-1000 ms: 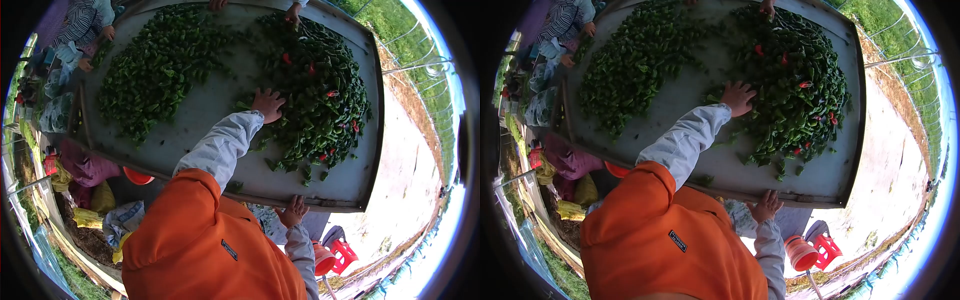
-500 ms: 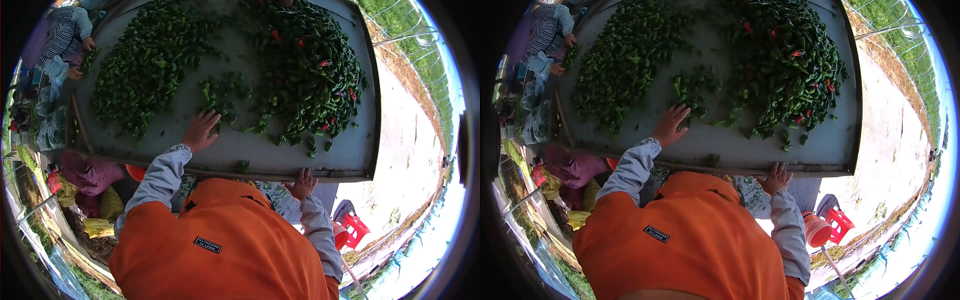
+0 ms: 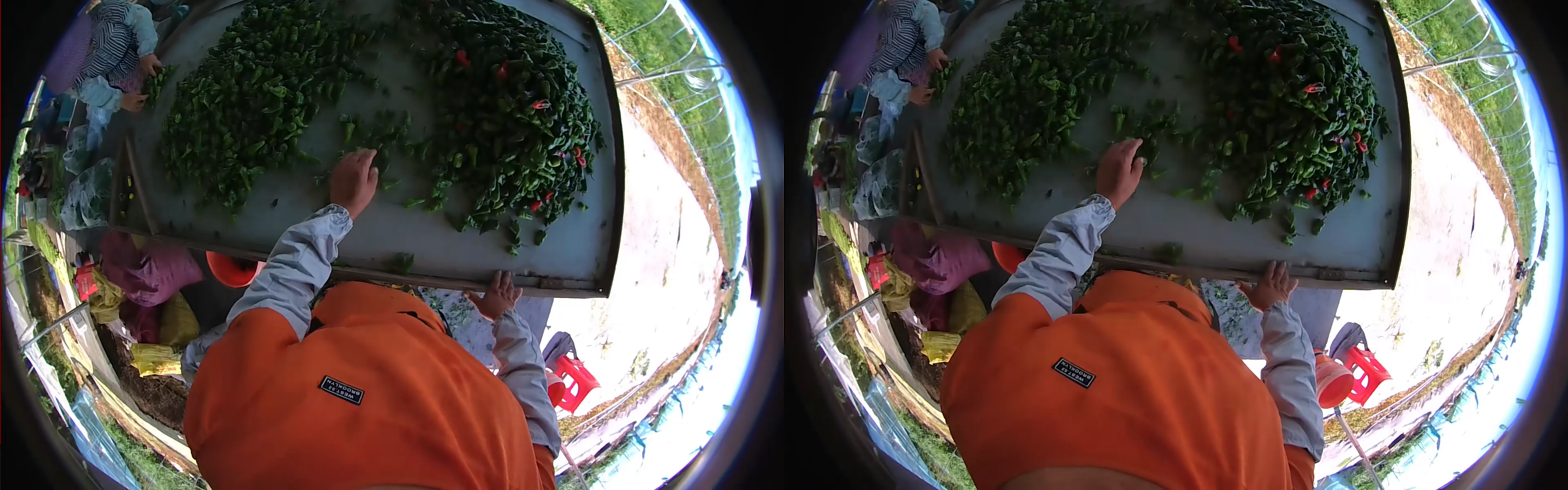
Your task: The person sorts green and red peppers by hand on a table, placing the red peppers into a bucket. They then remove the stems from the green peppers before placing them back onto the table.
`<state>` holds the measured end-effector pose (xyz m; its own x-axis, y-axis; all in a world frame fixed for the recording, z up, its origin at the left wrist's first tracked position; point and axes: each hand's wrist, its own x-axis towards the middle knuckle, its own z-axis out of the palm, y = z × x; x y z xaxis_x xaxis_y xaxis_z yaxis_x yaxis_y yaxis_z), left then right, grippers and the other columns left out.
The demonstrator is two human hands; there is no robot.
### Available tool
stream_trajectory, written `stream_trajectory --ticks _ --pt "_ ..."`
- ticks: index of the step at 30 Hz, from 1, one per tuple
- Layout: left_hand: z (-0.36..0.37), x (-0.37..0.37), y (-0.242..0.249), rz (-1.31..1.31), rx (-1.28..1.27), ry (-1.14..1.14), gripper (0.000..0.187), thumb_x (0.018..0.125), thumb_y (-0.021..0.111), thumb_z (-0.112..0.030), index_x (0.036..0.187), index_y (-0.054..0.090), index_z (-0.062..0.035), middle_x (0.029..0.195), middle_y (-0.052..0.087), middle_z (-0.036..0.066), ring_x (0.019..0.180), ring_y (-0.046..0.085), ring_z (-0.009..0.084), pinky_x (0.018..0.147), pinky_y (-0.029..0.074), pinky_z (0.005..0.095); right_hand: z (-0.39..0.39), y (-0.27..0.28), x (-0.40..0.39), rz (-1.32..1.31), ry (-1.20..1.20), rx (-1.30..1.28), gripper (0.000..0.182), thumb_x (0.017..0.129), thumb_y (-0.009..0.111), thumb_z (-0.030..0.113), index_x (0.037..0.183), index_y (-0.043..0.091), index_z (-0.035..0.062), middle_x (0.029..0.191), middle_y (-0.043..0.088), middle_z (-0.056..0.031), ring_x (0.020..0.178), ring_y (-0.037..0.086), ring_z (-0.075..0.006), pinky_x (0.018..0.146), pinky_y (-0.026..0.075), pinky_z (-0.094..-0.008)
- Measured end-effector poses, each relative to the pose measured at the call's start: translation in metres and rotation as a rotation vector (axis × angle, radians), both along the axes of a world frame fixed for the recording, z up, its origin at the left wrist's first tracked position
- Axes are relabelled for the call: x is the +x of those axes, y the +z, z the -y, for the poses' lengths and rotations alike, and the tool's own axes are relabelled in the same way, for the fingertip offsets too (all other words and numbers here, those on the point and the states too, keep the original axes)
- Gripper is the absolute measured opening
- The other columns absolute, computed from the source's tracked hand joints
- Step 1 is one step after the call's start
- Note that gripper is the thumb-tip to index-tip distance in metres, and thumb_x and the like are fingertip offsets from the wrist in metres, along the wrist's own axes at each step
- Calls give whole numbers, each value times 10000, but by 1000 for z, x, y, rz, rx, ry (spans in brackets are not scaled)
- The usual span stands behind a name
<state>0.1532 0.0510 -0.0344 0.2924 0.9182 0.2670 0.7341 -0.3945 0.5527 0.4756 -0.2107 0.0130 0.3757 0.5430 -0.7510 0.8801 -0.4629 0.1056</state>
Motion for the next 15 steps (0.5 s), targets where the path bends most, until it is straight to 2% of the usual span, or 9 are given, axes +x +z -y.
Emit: stream_trajectory --ticks 3,4,8,9,11,15 --pt "1 73 12 -27 -40 -191 449 852 623 -149 1281 524 -57 1269 559 144 1185 516 330 1005 403 466 -1 0 0 -5 0 -2 1197 730 593 751 1503 86 -10 1566 63 -254 1469 19 -366 1137 11 -590" --pt "2 95 10 -108 -15 -233 465 868 612 -187 1307 506 -77 1317 522 141 1231 477 329 1039 362 489 0 -1 -1 -7 2 -3 1195 731 595 747 1503 84 -9 1566 62 -254 1469 23 -366 1138 10 -589" --pt "-21 121 -14 -352 35 -301 493 912 561 -317 1363 475 -137 1422 435 121 1360 342 310 1111 247 548 0 -4 1 9 23 -28 1178 743 572 754 1504 89 -5 1566 51 -254 1467 23 -369 1140 18 -587" --pt "-31 114 -8 -422 -55 -263 498 931 529 -367 1383 464 -168 1460 401 101 1402 277 296 1128 200 566 1 -4 1 17 24 -49 1172 748 560 761 1504 92 -4 1565 47 -254 1466 19 -371 1140 24 -588" --pt "-52 92 -23 -488 -154 -209 508 939 517 -375 1406 437 -191 1501 349 93 1413 261 301 1123 204 579 3 -3 1 19 34 -17 1167 748 570 750 1504 97 -2 1566 53 -253 1464 47 -375 1140 23 -586" --pt "-60 31 -18 -590 -166 -201 586 938 527 -387 1466 337 -219 1527 307 97 1428 236 299 1120 208 589 -2 -1 0 39 27 6 1174 737 589 742 1506 101 1 1569 67 -246 1468 52 -360 1144 18 -582"
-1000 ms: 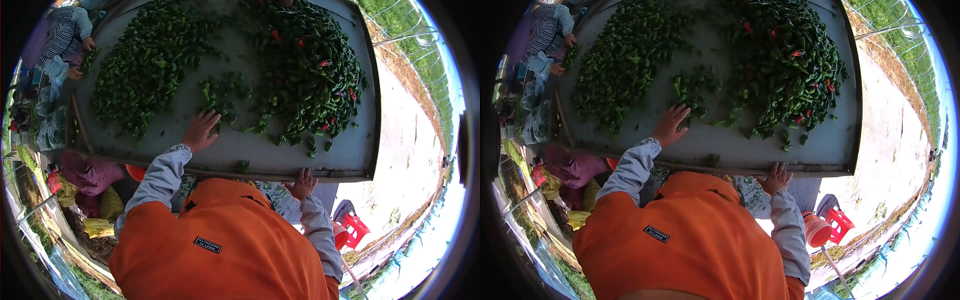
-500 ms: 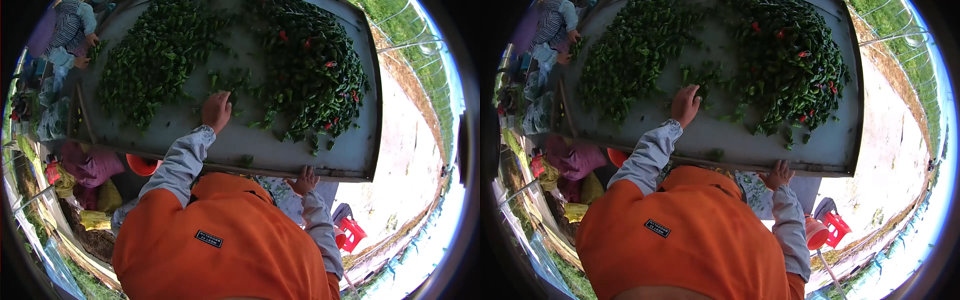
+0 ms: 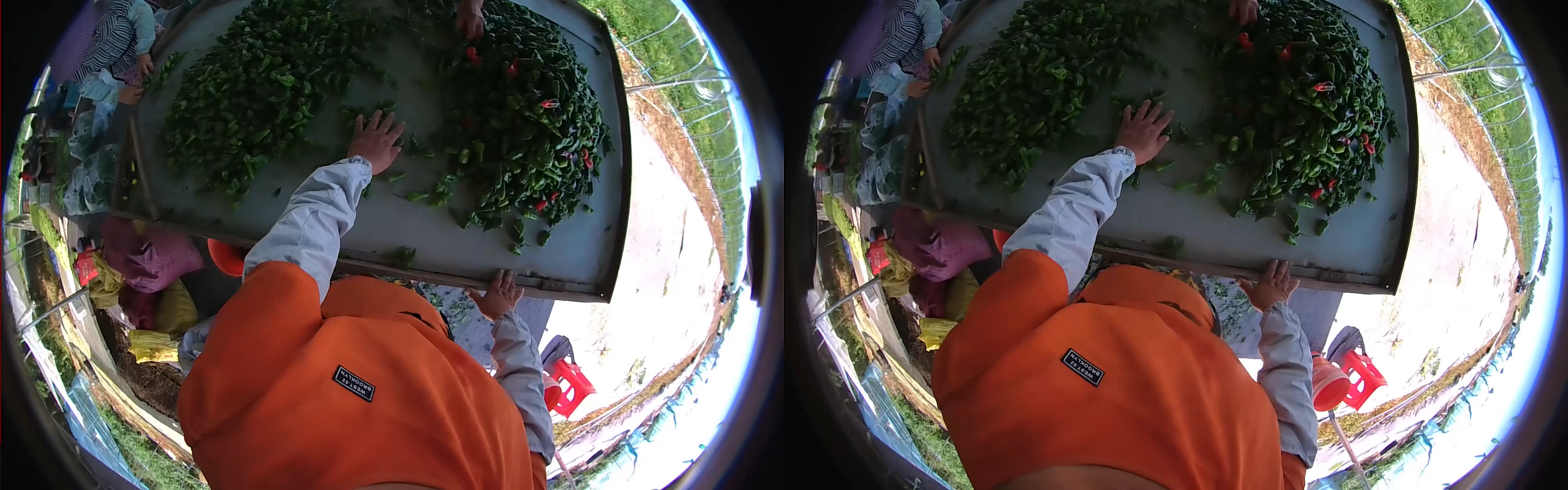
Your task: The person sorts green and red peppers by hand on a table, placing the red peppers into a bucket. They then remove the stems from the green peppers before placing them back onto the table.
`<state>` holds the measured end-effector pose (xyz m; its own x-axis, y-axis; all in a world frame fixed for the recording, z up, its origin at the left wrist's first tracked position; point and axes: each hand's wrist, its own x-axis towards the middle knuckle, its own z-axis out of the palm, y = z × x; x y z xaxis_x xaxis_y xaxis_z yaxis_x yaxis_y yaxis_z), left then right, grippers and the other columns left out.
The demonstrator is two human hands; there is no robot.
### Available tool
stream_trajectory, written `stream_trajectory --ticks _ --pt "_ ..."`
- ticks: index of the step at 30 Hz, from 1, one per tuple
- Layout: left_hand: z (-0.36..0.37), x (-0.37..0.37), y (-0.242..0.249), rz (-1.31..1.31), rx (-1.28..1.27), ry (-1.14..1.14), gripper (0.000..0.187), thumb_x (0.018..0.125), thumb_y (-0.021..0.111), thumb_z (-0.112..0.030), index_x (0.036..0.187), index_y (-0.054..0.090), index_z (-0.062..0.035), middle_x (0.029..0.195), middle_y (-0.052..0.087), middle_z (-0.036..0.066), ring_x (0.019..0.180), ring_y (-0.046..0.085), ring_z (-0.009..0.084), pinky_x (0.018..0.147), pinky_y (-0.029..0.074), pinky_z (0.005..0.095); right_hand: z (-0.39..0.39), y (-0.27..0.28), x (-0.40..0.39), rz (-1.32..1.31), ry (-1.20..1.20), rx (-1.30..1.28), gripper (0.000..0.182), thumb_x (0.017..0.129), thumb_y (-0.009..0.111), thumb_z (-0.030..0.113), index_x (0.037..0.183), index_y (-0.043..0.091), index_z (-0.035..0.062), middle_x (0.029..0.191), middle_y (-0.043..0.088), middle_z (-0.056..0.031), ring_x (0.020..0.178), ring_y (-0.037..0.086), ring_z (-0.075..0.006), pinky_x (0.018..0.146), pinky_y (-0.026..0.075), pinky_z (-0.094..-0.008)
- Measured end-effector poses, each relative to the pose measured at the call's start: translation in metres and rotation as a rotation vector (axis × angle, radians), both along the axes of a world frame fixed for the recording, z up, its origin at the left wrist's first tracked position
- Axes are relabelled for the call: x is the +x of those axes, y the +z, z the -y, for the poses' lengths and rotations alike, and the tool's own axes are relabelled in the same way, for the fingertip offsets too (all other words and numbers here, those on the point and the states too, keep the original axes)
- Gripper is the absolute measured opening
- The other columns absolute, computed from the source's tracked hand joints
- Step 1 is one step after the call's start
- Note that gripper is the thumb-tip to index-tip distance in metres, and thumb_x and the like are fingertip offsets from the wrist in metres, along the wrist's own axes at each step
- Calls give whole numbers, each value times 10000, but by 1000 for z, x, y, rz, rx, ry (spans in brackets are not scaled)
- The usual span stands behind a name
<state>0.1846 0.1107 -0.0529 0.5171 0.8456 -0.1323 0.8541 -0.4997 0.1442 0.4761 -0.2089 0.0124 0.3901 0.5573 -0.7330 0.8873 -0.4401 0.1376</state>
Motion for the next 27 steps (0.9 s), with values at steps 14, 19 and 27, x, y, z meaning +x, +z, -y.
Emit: stream_trajectory --ticks 14,19,27 --pt "20 -185 -8 519 122 803 233 853 646 -200 1002 689 -27 936 703 144 872 678 278 769 529 368 8 -12 1 21 17 50 1150 729 624 716 1499 146 7 1560 110 -242 1457 113 -362 1132 51 -605" --pt "35 -154 -12 619 49 656 187 851 650 -161 1010 694 -74 922 691 98 825 673 250 721 522 336 4 -6 -1 -5 1 11 1135 743 620 700 1501 132 11 1560 96 -251 1459 95 -376 1135 30 -603" --pt "97 -123 -6 432 30 373 183 852 624 -168 1024 669 -123 911 608 85 844 617 296 715 511 413 4 -9 0 -1 15 21 1121 753 615 696 1500 133 13 1561 100 -249 1460 89 -376 1136 40 -601"
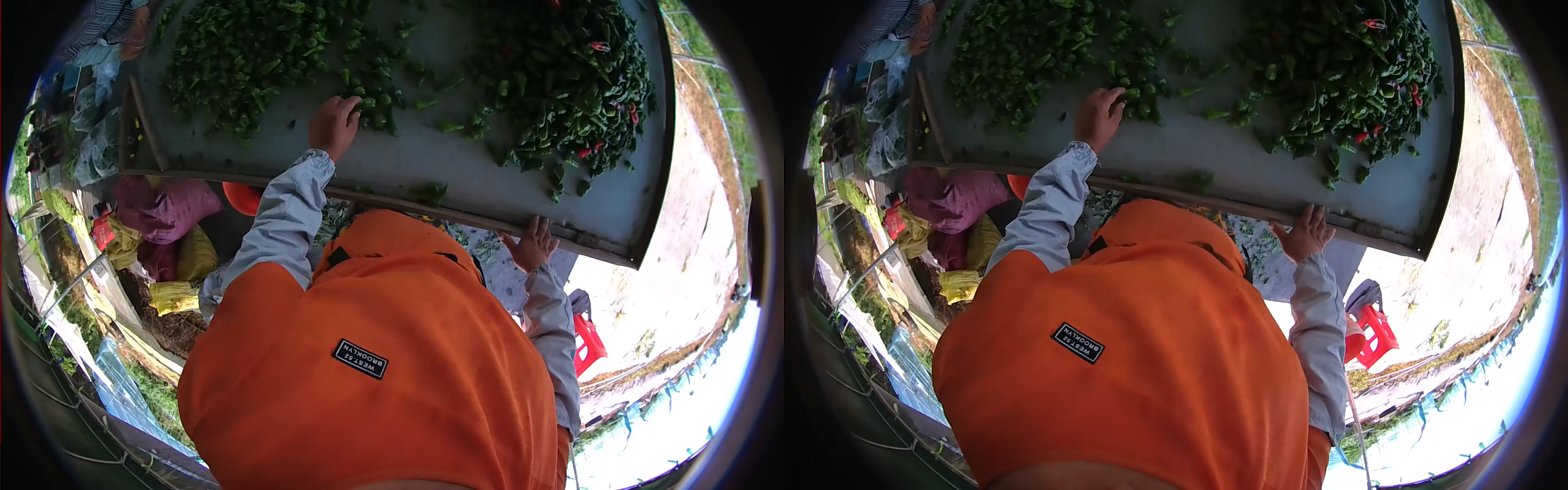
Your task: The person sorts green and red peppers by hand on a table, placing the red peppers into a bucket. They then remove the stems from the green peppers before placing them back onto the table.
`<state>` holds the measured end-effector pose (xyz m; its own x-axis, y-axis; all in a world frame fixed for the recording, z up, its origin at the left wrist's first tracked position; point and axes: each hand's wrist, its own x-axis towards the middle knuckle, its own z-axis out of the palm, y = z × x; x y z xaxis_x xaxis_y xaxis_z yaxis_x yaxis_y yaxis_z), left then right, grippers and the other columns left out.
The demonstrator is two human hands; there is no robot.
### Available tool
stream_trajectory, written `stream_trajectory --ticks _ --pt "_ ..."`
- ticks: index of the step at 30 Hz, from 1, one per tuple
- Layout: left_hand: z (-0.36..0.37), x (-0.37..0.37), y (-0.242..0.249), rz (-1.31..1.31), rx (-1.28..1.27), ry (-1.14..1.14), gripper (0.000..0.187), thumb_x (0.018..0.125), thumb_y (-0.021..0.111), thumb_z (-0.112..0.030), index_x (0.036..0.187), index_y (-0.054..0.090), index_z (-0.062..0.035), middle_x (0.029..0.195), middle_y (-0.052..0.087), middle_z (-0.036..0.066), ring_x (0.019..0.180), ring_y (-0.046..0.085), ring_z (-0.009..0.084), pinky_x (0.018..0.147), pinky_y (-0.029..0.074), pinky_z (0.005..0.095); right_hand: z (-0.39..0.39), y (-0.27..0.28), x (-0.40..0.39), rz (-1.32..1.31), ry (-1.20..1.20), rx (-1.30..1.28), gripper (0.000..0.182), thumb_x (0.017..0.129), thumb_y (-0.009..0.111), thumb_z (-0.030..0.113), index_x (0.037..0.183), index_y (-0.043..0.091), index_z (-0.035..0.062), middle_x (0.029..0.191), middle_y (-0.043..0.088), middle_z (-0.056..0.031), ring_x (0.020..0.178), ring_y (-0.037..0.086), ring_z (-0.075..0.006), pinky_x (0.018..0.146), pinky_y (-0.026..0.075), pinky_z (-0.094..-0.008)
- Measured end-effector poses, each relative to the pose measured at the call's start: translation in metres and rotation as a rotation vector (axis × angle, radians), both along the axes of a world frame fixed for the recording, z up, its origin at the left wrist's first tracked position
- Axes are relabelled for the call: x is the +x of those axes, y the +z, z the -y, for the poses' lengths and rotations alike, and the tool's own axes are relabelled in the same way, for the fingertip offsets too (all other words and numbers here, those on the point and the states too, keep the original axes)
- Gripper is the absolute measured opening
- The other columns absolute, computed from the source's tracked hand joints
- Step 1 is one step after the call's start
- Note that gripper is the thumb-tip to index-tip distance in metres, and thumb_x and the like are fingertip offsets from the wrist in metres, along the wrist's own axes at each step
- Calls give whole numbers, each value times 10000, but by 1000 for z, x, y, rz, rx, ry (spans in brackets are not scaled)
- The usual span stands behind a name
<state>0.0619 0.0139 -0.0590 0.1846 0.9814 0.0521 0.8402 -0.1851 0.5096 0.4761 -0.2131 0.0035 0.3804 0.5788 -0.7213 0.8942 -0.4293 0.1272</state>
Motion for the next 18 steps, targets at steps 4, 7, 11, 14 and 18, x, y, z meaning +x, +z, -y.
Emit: stream_trajectory --ticks 4,7,11,14,18 --pt "-5 -36 -22 -25 68 145 199 849 620 -151 1040 665 -121 920 599 91 844 612 301 724 508 421 -3 3 -3 5 1 -20 1125 751 618 695 1499 132 9 1559 106 -252 1460 87 -374 1134 56 -603" --pt "-15 -61 -24 17 21 207 206 841 627 -144 1042 666 -118 915 609 86 836 616 294 721 508 417 -4 5 -4 9 -7 -29 1131 750 620 695 1496 133 1 1558 107 -255 1460 88 -375 1132 59 -605" --pt "-6 -47 -5 -32 -43 168 207 832 643 -159 1033 667 -119 909 624 81 824 625 284 708 509 406 -2 2 -1 3 9 -21 1147 745 613 708 1498 120 -3 1557 103 -259 1461 82 -376 1131 58 -608" --pt "5 -28 -7 60 -94 148 214 827 657 -176 1035 666 -124 914 631 78 824 631 278 706 512 404 -1 1 -1 7 19 -13 1157 745 602 721 1501 106 -1 1558 97 -261 1461 79 -377 1131 57 -609" --pt "16 -5 -2 44 -152 134 220 826 660 -175 1039 660 -122 927 632 82 825 632 282 713 514 408 -1 0 0 10 11 -36 1164 743 593 732 1503 98 4 1561 87 -258 1463 70 -373 1132 53 -608"
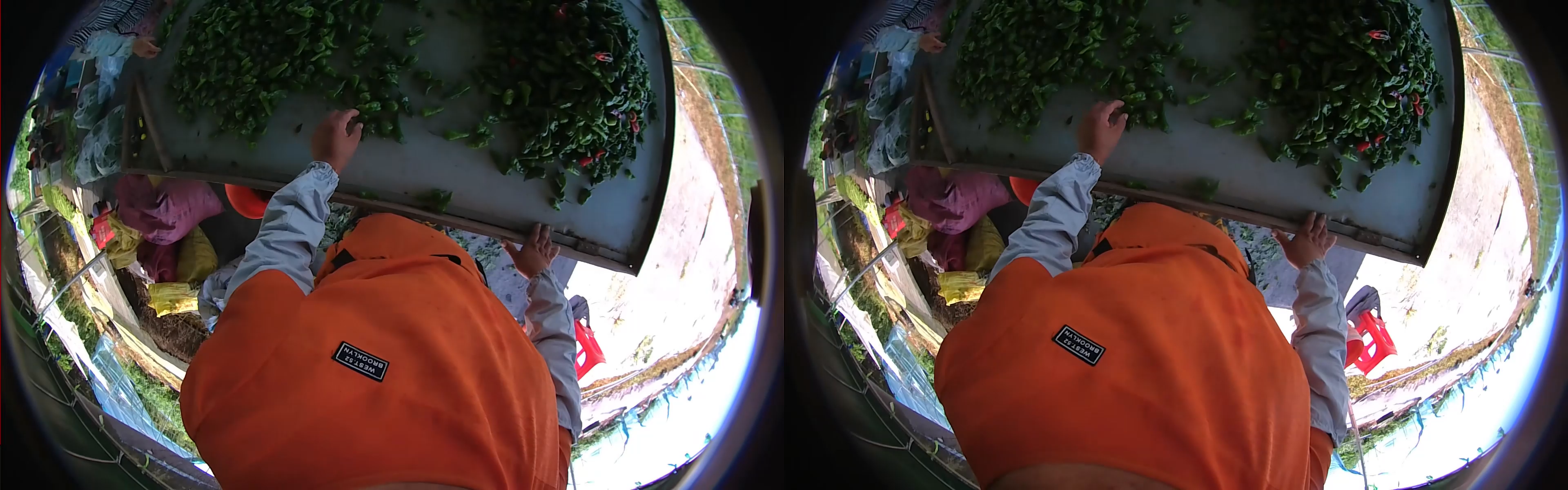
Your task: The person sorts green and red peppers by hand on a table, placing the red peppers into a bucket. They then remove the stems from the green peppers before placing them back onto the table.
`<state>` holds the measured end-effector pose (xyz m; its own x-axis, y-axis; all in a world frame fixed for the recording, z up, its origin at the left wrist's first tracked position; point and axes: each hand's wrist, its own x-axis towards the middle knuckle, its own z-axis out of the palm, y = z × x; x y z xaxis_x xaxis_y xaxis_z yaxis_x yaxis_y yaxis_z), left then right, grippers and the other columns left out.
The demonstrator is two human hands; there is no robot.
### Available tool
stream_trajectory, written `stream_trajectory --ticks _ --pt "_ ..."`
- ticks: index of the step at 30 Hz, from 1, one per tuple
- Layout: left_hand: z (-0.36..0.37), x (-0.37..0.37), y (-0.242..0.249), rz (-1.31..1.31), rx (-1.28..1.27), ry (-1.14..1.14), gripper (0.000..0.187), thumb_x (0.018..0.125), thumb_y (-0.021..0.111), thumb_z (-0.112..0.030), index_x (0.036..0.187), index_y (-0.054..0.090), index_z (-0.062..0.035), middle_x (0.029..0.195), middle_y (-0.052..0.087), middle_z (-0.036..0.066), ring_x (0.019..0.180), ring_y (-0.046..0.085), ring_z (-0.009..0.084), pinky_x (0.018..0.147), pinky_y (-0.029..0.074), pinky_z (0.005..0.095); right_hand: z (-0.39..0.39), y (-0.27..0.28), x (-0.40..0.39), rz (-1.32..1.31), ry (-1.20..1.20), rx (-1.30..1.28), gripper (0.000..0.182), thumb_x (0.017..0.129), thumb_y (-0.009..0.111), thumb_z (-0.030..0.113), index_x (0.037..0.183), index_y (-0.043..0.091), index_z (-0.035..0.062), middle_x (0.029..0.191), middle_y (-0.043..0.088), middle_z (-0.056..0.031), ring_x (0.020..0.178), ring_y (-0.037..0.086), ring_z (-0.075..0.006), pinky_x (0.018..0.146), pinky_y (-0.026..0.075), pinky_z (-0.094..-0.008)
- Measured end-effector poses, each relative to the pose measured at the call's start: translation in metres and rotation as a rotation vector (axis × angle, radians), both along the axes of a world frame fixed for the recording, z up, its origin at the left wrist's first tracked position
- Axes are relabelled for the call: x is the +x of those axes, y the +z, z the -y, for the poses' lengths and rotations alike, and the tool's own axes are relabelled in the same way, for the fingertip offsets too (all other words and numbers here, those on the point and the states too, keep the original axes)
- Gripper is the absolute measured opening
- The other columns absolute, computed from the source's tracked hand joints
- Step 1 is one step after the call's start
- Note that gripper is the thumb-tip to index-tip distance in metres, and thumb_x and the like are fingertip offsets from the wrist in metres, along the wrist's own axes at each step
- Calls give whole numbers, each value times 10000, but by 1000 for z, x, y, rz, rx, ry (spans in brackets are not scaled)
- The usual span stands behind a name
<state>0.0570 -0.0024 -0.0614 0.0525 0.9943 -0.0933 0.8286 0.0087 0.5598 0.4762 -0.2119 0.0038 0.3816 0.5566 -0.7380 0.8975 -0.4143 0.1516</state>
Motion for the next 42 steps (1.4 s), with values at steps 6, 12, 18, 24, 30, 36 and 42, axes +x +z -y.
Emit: stream_trajectory --ticks 6,12,18,24,30,36,42 --pt "-3 -13 -17 -47 118 40 201 833 637 -149 1030 646 -109 941 631 94 821 630 295 719 513 419 1 -1 0 4 -6 -11 1162 740 602 728 1506 101 13 1565 81 -248 1466 60 -362 1135 47 -604" --pt "-8 -24 -2 -148 180 13 268 831 639 -146 1098 626 -134 1008 631 75 922 608 286 765 502 403 4 -5 2 16 13 28 1155 742 608 721 1506 106 15 1565 89 -237 1462 77 -364 1130 70 -609" --pt "-4 50 22 -284 327 -446 451 882 628 -268 1316 525 -204 1352 486 64 1297 395 281 1076 316 454 4 -3 1 32 29 22 1161 740 601 731 1506 109 11 1566 85 -234 1461 82 -365 1127 75 -611" --pt "-46 44 4 -458 216 -446 459 944 534 -334 1374 475 -186 1472 382 68 1389 289 300 1127 223 550 3 6 -1 -11 -31 -7 1180 731 596 745 1506 108 2 1567 76 -239 1465 58 -365 1146 23 -575" --pt "-80 61 11 -348 336 -277 412 854 623 -196 1239 541 -74 1267 544 112 1192 481 309 1032 354 508 -1 10 -1 -28 -63 24 1185 721 611 740 1501 121 -5 1564 92 -245 1462 69 -371 1150 10 -569" --pt "-122 219 23 -6 340 -528 418 815 669 -209 1198 568 -75 1224 561 115 1152 509 318 963 426 443 -1 13 -1 -47 -83 46 1166 722 627 720 1498 140 0 1565 99 -241 1460 71 -375 1152 4 -566" --pt "-134 325 28 -162 207 -539 716 854 614 -448 1430 349 -116 1424 442 96 1372 312 327 1065 312 553 4 8 1 -54 -95 94 1166 709 656 696 1491 147 -3 1556 109 -251 1457 74 -382 1142 -11 -584"
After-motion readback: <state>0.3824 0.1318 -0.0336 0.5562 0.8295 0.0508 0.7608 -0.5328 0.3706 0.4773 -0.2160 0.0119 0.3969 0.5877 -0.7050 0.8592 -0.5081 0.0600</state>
